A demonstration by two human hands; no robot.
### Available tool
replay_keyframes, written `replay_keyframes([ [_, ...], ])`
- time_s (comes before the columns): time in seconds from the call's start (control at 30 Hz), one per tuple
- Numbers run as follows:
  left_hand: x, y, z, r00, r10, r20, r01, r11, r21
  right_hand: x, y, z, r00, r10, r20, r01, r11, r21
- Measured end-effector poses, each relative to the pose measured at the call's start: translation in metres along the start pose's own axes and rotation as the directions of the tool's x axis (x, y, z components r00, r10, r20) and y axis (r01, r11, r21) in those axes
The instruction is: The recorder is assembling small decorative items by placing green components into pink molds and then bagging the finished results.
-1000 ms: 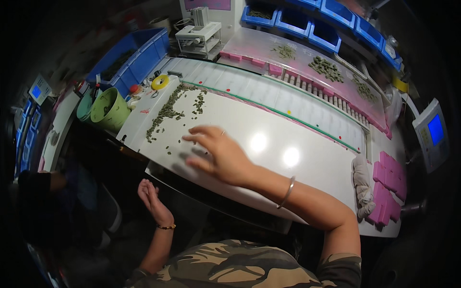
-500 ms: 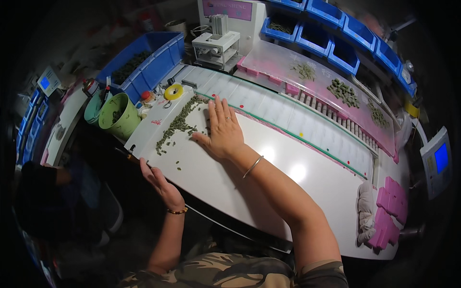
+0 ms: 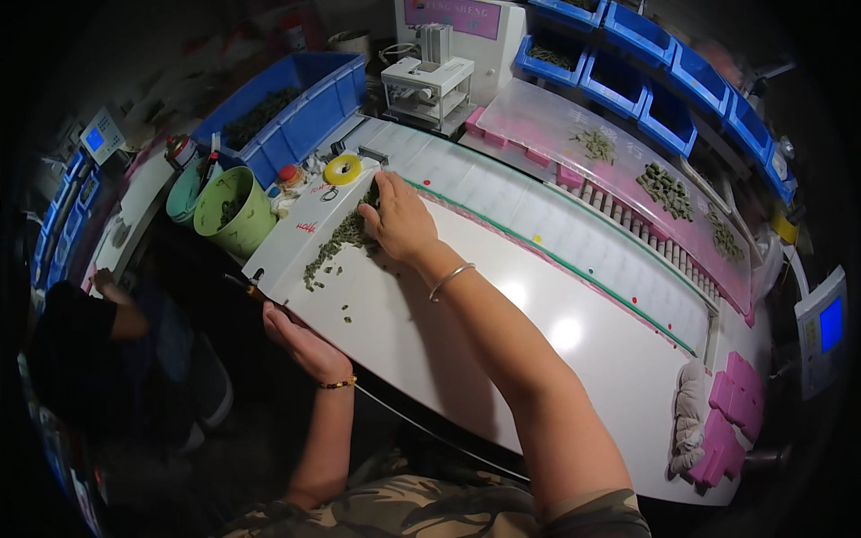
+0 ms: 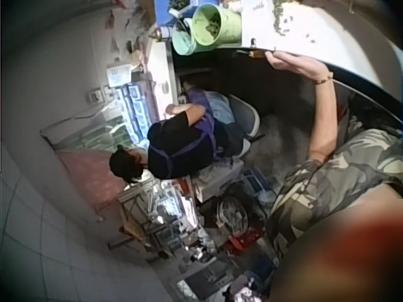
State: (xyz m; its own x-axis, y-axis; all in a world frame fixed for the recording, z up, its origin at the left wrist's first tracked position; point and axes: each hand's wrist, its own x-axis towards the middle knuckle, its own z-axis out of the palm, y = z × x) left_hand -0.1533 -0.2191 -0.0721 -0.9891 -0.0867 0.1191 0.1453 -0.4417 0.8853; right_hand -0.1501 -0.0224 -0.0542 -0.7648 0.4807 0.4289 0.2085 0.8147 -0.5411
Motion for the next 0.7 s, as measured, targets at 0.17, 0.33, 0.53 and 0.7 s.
replay_keyframes([
  [0.17, 0.001, -0.003, 0.0, 1.0, -0.019, 0.02, 0.02, 1.0, -0.019, -0.011, -0.015, 0.001, 0.999, 0.046, 0.005, -0.046, 0.988, 0.147],
  [0.33, 0.003, -0.006, -0.003, 0.999, -0.032, 0.024, 0.032, 0.999, -0.004, -0.016, -0.042, 0.011, 0.996, -0.012, 0.089, -0.022, 0.932, 0.362],
  [0.53, 0.005, -0.011, -0.004, 0.999, -0.019, 0.038, 0.02, 0.999, -0.048, -0.027, -0.062, 0.019, 0.997, 0.0, 0.08, -0.031, 0.926, 0.377],
  [0.7, 0.004, -0.013, -0.006, 0.998, 0.007, 0.057, -0.004, 0.999, -0.045, -0.036, -0.08, 0.031, 0.992, -0.108, 0.071, 0.067, 0.899, 0.434],
])
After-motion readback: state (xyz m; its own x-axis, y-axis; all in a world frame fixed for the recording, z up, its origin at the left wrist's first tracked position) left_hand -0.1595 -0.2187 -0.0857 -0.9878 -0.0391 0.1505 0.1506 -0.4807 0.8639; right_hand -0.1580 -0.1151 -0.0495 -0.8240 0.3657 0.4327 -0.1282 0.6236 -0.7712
